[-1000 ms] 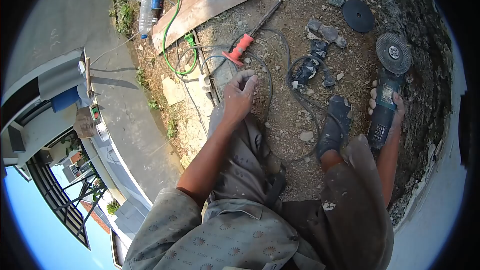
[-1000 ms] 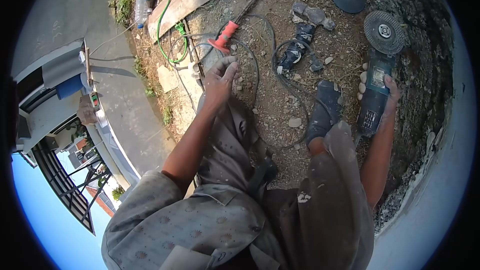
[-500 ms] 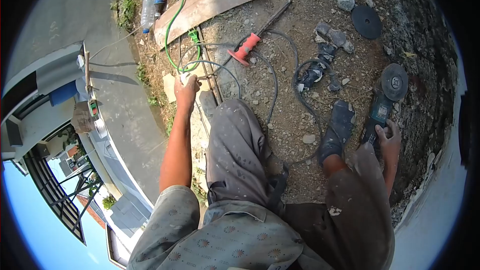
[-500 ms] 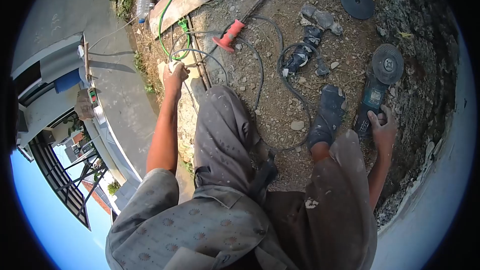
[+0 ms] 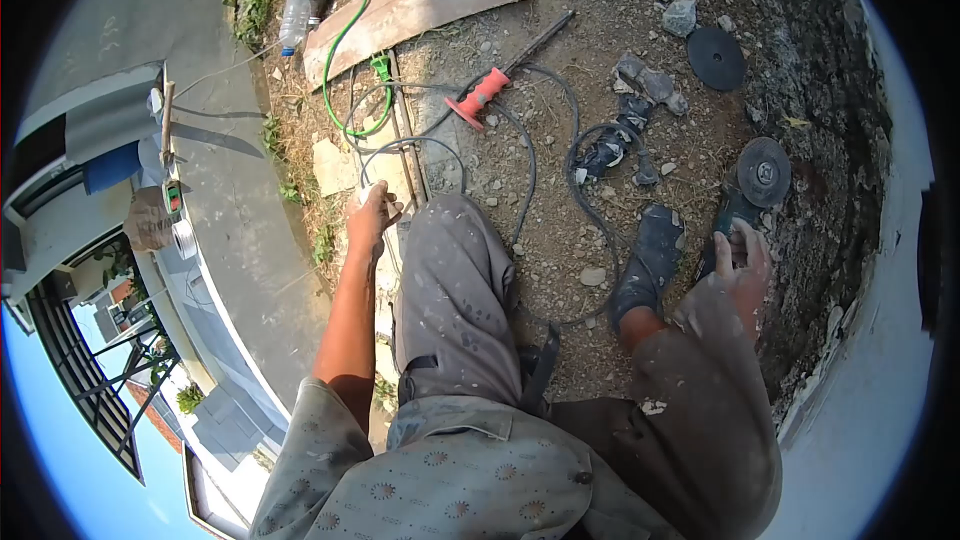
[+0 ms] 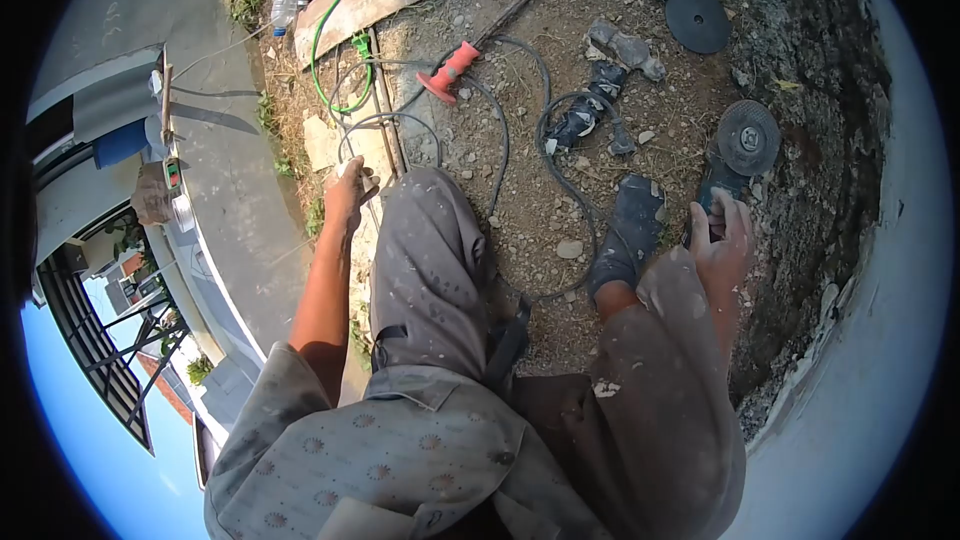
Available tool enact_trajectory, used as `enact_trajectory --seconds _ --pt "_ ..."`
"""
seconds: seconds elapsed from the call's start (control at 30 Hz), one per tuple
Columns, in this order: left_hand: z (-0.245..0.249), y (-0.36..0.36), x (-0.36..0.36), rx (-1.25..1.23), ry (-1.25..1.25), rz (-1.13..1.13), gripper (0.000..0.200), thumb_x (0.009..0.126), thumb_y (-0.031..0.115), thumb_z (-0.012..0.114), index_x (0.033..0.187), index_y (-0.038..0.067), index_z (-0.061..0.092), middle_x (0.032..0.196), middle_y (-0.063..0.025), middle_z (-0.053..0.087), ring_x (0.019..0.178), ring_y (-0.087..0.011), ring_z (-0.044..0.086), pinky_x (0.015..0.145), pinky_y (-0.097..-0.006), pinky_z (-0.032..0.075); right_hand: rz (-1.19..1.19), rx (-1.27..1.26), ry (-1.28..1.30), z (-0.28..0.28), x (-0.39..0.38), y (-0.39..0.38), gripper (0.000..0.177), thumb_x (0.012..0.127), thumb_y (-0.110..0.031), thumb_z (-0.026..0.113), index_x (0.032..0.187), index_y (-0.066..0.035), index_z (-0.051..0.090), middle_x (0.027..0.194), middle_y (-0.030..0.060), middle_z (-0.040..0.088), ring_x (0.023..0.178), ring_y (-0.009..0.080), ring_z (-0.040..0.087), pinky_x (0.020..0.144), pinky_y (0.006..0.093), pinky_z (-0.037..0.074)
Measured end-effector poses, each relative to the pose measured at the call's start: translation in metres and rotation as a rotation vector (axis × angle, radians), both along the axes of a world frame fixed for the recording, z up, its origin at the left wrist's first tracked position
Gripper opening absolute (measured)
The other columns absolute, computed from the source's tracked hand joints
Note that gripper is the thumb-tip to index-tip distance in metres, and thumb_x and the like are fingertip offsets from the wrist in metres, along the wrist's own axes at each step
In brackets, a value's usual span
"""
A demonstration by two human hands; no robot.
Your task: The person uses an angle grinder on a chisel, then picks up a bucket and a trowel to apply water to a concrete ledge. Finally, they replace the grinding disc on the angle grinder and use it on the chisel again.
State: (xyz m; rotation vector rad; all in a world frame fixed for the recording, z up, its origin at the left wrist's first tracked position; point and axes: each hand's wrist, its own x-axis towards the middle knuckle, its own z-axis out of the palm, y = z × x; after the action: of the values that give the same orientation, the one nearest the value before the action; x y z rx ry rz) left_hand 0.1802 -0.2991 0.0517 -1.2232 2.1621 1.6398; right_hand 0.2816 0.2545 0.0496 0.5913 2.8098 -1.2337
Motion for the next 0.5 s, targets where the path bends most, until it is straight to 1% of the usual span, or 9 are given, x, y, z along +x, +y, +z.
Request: enact_trajectory --seconds 0.03,0.07,0.1,0.13,0.2,0.27,0.33,0.4,0.5 --pt "0.014 0.010 0.020 0.090 -0.030 0.155 0.018 0.096 0.027 0.065 0.101 0.011 0.061 0.082 -0.0041 0.063 0.070 -0.0183 0.063 0.067 -0.0329 0.054 0.118 -0.077 -0.066 0.015 -0.019 -0.019 0.032 0.089 -0.015 0.074 0.118 -0.005 0.065 0.098 0.0118 0.064 0.083 0.0243 0.066 0.074 0.0356 0.053" --pt "0.029 0.018 0.031 0.172 -0.032 0.280 0.016 0.098 0.029 0.060 0.103 0.014 0.059 0.085 -0.0035 0.062 0.077 -0.0188 0.064 0.070 -0.0370 0.055 0.236 -0.154 -0.132 0.027 -0.040 -0.041 0.031 0.088 -0.015 0.073 0.118 -0.006 0.066 0.097 0.0117 0.064 0.085 0.0262 0.066 0.076 0.0370 0.054" --pt "0.025 0.000 0.041 0.379 0.027 0.345 0.014 0.098 0.027 0.058 0.101 0.013 0.058 0.085 -0.0045 0.062 0.076 -0.0205 0.064 0.070 -0.0369 0.056 0.414 -0.102 -0.064 0.026 -0.053 -0.057 0.031 0.088 -0.014 0.072 0.118 -0.007 0.066 0.100 0.0125 0.066 0.088 0.0289 0.067 0.078 0.0375 0.054" --pt "0.035 0.005 0.037 0.412 0.091 0.451 0.014 0.098 0.026 0.058 0.100 0.012 0.057 0.084 -0.0054 0.063 0.077 -0.0215 0.064 0.070 -0.0371 0.056 0.590 -0.054 0.003 0.021 -0.065 -0.074 0.030 0.088 -0.013 0.071 0.118 -0.007 0.066 0.102 0.0133 0.067 0.091 0.0316 0.067 0.081 0.0380 0.054" --pt "0.070 0.015 0.016 0.482 0.247 0.543 0.014 0.096 0.023 0.059 0.100 0.009 0.056 0.084 -0.0080 0.063 0.078 -0.0232 0.064 0.070 -0.0377 0.056 0.889 -0.095 0.029 0.007 -0.086 -0.112 0.035 0.088 -0.016 0.071 0.121 -0.008 0.065 0.109 0.0134 0.066 0.101 0.0360 0.064 0.086 0.0409 0.053" --pt "0.094 0.019 -0.002 0.567 0.410 0.515 0.016 0.096 0.020 0.059 0.103 0.006 0.056 0.086 -0.0109 0.062 0.079 -0.0245 0.064 0.071 -0.0388 0.056 1.117 -0.112 0.055 -0.015 -0.092 -0.160 0.037 0.087 -0.018 0.071 0.122 -0.010 0.066 0.118 0.0123 0.064 0.112 0.0337 0.061 0.094 0.0444 0.049" --pt "0.106 0.029 -0.010 0.631 0.498 0.487 0.019 0.096 0.020 0.059 0.105 0.003 0.056 0.087 -0.0129 0.062 0.082 -0.0256 0.065 0.071 -0.0397 0.057 1.270 -0.040 0.313 -0.038 -0.084 -0.204 0.032 0.087 -0.018 0.068 0.118 -0.011 0.067 0.127 0.0107 0.060 0.123 0.0314 0.054 0.103 0.0474 0.043" --pt "0.100 0.040 -0.004 0.670 0.536 0.450 0.021 0.097 0.020 0.059 0.107 0.002 0.055 0.089 -0.0138 0.063 0.084 -0.0267 0.066 0.071 -0.0403 0.057 1.550 0.181 0.141 -0.073 -0.070 -0.235 0.026 0.088 -0.017 0.063 0.113 -0.011 0.068 0.133 0.0085 0.057 0.130 0.0286 0.049 0.107 0.0485 0.037" --pt "0.087 0.054 0.023 0.668 0.391 0.550 0.021 0.098 0.020 0.058 0.107 0.002 0.055 0.092 -0.0145 0.065 0.083 -0.0270 0.066 0.071 -0.0401 0.058 1.597 0.187 0.056 -0.075 -0.059 -0.232 0.026 0.089 -0.015 0.059 0.113 -0.012 0.067 0.133 0.0069 0.057 0.130 0.0265 0.049 0.105 0.0445 0.039"
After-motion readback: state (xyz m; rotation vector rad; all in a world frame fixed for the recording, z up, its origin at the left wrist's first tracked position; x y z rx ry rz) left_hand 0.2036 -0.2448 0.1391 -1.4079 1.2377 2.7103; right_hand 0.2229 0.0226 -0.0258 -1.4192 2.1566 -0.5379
